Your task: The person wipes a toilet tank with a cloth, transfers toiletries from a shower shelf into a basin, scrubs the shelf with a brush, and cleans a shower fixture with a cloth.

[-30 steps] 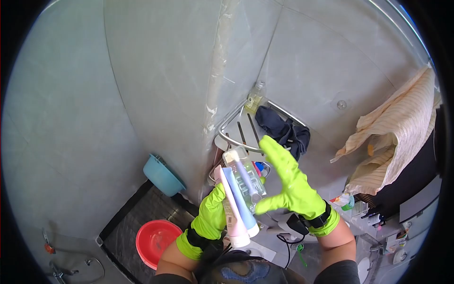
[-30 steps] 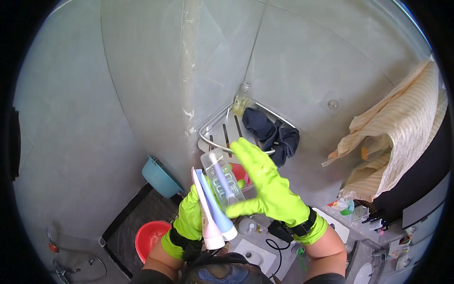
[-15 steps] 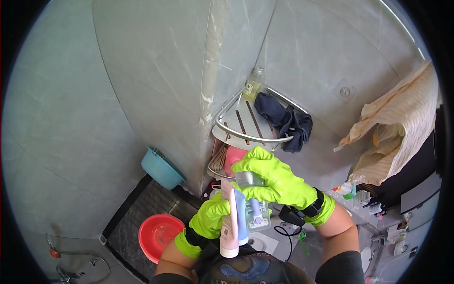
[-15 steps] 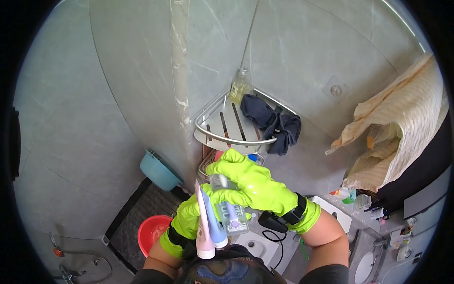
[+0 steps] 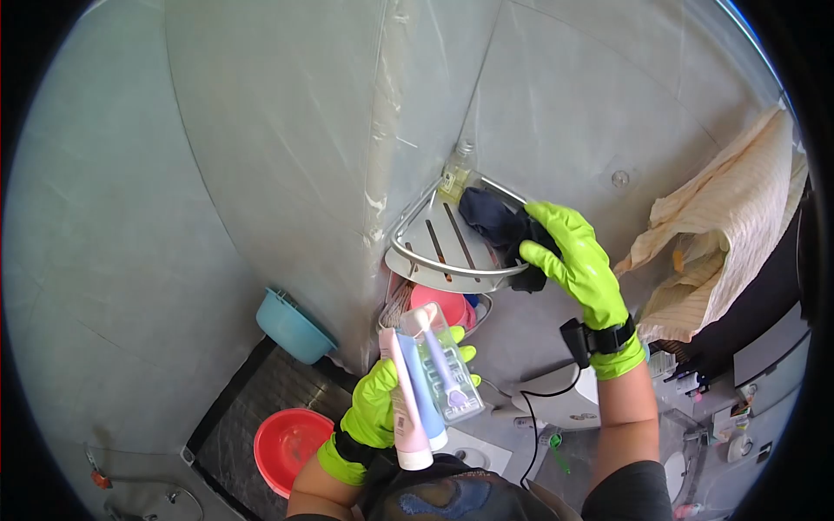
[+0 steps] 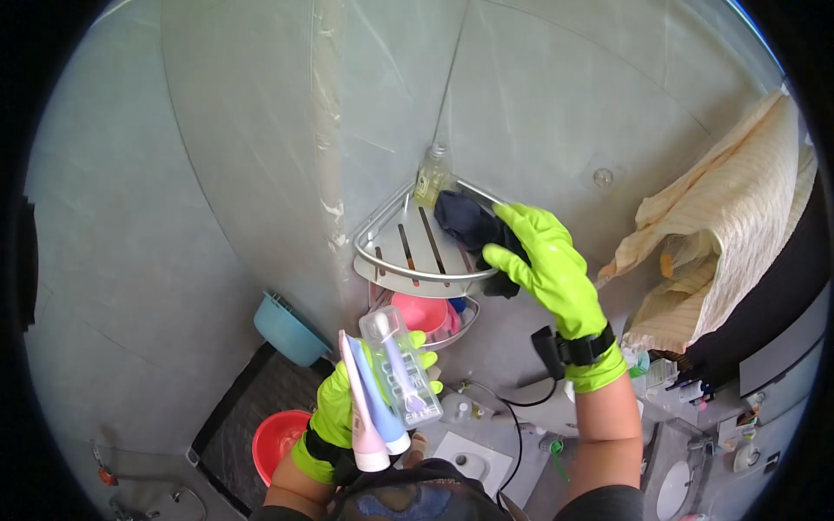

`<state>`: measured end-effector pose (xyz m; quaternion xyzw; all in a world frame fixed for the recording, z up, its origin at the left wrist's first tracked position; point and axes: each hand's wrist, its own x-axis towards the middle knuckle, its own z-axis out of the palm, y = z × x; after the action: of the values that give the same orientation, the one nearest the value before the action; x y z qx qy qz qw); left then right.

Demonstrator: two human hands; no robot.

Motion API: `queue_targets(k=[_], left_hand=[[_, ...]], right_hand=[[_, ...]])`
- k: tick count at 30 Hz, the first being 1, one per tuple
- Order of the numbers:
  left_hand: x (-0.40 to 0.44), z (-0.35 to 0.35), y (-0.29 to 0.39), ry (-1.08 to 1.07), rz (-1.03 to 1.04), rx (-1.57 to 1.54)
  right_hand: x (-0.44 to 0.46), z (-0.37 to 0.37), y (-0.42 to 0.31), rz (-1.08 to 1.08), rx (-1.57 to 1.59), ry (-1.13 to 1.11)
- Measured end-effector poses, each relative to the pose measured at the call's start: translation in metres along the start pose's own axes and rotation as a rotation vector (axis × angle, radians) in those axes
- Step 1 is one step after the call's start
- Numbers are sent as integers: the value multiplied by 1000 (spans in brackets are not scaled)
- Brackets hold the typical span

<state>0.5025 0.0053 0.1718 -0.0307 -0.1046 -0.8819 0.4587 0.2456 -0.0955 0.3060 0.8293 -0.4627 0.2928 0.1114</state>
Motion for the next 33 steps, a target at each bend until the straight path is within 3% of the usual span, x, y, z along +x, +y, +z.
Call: queue_targets(k=[3,4,7,8,9,12,15,17,19,21,23,25,27,29,32,33], left_hand=[[-1,-4,5,-30,34,-10],[-2,-1,8,-20,24,3],[-11,-7,10,158,80,156],[-11,-15,11,177,97,168],[-12,-22,12,195,113,181],[-12,-36,14,133,137,89],[-23,-36,16,160,159,95],[-32,-25,20,135,164,91],[-45,-27,22,201,209,158],[-52,-16,24,230,255,177],[-59,-17,22,279,295,195],[-68,-29,21,348,328,219],[-67,-22,22,283,300,168],[-66,-29,19,290,267,186],[-54,-57,13,384,258,278],[-52,-58,13,392,272,319]], right_hand=[[-6,8,41,-51,29,-280],[-3,13,50,-142,97,-253],[0,14,53,372,534,-297],[4,20,57,480,674,-232],[3,33,67,421,800,55],[48,12,61,394,1115,168],[75,-4,32,354,742,-359],[79,32,59,-210,387,-684],[61,68,51,-242,21,-787],[89,83,50,-181,49,-888],[106,97,25,-124,-175,-840],[116,108,8,-188,-95,-841],[114,110,-10,-169,267,-855],[109,104,-24,-30,812,-1015],[99,91,-36,324,1015,-1136],[99,90,-31,148,781,-1112]])
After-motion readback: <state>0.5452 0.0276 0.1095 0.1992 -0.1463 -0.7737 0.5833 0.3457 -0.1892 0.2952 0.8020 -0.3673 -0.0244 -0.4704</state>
